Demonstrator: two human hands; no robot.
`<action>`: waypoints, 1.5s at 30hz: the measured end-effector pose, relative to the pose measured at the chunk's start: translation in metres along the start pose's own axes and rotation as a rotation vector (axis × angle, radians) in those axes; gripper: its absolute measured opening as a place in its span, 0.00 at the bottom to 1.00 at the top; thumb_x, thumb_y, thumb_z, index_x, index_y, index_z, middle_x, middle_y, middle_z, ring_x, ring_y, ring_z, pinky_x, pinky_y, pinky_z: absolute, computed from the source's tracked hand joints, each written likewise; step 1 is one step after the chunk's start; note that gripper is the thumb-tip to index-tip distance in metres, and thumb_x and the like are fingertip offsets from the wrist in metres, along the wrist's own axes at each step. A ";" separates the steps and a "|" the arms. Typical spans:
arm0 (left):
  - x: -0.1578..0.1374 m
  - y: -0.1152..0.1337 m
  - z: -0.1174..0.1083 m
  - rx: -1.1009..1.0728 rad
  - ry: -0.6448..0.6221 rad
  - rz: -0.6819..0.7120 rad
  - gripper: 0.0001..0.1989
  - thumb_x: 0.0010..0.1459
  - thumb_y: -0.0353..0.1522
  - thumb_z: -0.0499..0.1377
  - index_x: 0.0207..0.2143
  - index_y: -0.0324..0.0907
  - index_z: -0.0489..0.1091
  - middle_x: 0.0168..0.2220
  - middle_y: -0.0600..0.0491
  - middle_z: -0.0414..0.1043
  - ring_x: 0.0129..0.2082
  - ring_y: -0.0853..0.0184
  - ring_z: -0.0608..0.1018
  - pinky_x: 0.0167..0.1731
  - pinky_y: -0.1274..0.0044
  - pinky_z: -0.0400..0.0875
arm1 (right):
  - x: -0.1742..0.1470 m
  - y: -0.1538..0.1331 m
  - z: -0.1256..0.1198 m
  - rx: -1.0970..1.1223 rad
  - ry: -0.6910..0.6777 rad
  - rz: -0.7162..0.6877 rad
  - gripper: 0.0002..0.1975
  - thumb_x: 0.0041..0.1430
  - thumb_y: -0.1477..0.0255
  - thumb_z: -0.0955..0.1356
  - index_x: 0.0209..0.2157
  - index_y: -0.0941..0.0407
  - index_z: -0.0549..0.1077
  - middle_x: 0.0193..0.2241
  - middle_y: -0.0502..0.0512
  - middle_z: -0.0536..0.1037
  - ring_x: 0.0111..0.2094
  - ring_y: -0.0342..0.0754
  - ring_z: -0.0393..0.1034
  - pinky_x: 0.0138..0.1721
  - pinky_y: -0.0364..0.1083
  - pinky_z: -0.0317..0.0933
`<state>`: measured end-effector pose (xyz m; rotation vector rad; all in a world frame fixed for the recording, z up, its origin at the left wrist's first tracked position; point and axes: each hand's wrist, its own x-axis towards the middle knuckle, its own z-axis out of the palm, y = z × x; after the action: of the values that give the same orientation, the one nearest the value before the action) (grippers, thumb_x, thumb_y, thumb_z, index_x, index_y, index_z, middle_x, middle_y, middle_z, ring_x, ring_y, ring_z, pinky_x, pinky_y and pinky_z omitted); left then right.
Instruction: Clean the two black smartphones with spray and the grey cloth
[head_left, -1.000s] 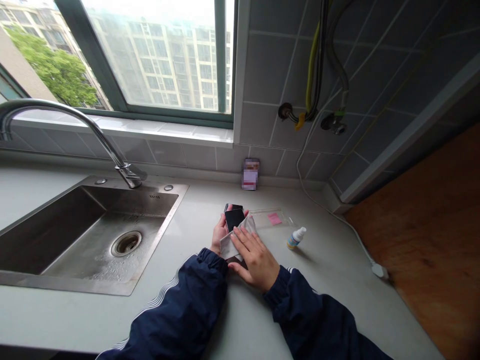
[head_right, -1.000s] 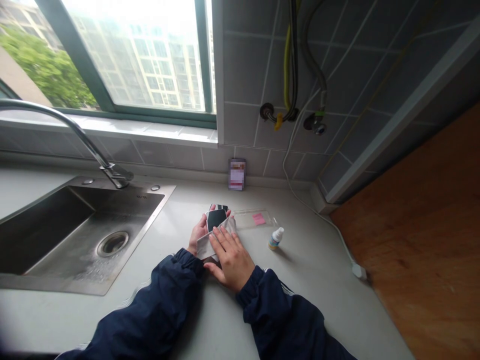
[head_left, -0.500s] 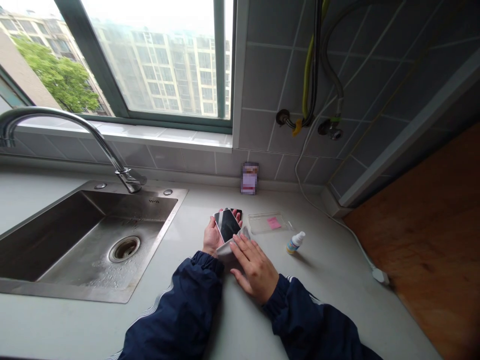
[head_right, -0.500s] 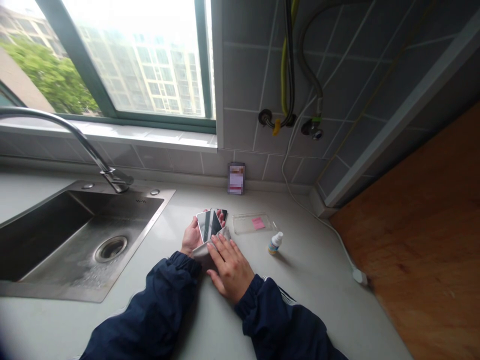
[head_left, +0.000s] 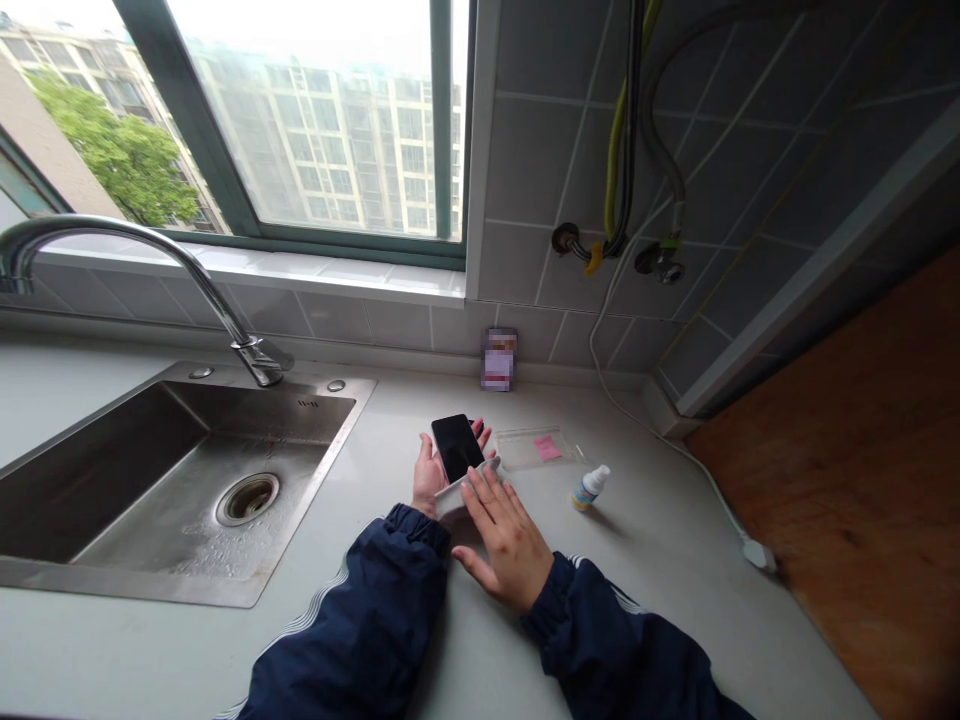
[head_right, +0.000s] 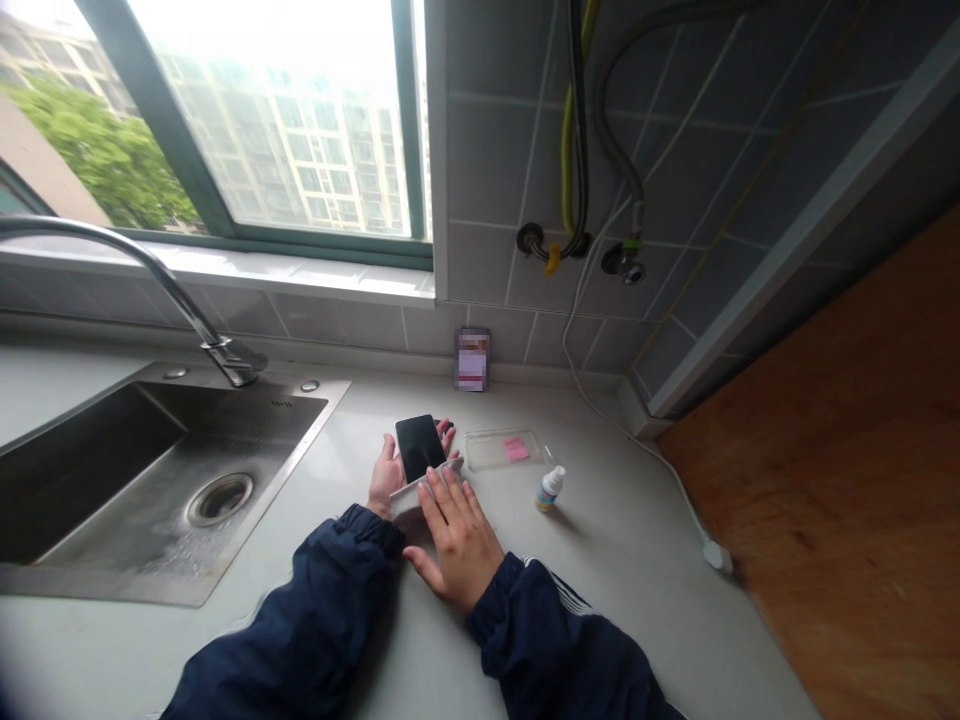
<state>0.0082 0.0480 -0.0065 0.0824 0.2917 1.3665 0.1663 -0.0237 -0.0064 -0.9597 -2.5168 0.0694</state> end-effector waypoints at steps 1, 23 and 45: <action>-0.001 -0.001 0.001 -0.004 -0.012 -0.010 0.42 0.67 0.57 0.39 0.68 0.36 0.58 0.63 0.36 0.67 0.62 0.49 0.71 0.55 0.57 0.70 | 0.000 0.000 0.000 0.001 -0.003 -0.003 0.42 0.64 0.61 0.69 0.71 0.63 0.52 0.71 0.69 0.51 0.72 0.66 0.43 0.66 0.67 0.55; -0.001 -0.005 0.007 0.017 0.091 0.040 0.40 0.66 0.57 0.44 0.62 0.34 0.66 0.53 0.38 0.76 0.48 0.55 0.80 0.51 0.62 0.73 | 0.001 0.002 0.004 0.020 0.036 0.045 0.43 0.68 0.58 0.65 0.73 0.62 0.44 0.71 0.68 0.50 0.72 0.64 0.41 0.66 0.67 0.55; -0.004 -0.002 0.014 0.065 0.072 0.084 0.37 0.67 0.56 0.44 0.60 0.39 0.68 0.55 0.41 0.75 0.45 0.55 0.81 0.47 0.60 0.76 | 0.002 0.002 0.007 0.014 0.011 -0.013 0.40 0.70 0.64 0.64 0.73 0.66 0.42 0.72 0.70 0.48 0.73 0.64 0.40 0.66 0.66 0.54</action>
<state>0.0132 0.0450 0.0069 0.1001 0.3970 1.4457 0.1637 -0.0199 -0.0121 -0.9356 -2.5087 0.0770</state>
